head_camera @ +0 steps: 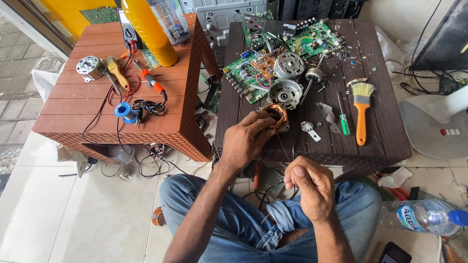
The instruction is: Unwinding copper wire from an electronic motor stator for salvage or repair
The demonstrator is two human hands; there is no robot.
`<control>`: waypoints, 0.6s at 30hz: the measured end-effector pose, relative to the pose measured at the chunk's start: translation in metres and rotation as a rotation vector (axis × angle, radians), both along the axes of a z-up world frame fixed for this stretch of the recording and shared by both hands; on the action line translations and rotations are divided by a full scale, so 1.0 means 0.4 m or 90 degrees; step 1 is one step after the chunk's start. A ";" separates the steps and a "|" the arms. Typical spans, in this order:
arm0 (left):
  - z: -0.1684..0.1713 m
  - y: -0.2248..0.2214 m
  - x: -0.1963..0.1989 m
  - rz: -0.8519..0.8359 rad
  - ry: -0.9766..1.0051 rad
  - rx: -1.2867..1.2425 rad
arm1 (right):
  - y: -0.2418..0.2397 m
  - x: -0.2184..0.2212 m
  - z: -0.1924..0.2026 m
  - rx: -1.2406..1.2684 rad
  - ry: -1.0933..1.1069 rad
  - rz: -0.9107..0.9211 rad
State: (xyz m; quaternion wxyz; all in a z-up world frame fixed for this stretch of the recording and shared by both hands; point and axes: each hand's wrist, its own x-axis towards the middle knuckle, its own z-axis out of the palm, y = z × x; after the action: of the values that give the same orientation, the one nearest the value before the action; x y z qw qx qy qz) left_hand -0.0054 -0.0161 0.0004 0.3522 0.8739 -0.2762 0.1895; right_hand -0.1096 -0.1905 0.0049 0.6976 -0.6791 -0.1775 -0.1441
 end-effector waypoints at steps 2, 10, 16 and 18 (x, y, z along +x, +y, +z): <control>0.004 0.003 -0.001 -0.002 0.015 -0.010 | -0.005 -0.003 -0.023 0.003 0.007 -0.003; 0.014 0.018 -0.003 -0.042 0.057 -0.038 | -0.012 -0.023 -0.088 -0.024 0.085 -0.013; 0.010 0.009 -0.004 -0.027 0.035 -0.039 | -0.001 -0.003 -0.022 0.008 0.052 0.011; 0.006 0.005 -0.004 -0.021 0.016 -0.048 | -0.001 0.022 0.004 0.011 -0.028 0.032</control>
State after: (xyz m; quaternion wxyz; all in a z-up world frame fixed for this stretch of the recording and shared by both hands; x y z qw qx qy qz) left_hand -0.0068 -0.0142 0.0028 0.3917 0.8576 -0.2786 0.1830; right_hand -0.1009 -0.1910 0.0064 0.7025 -0.6654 -0.2082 -0.1429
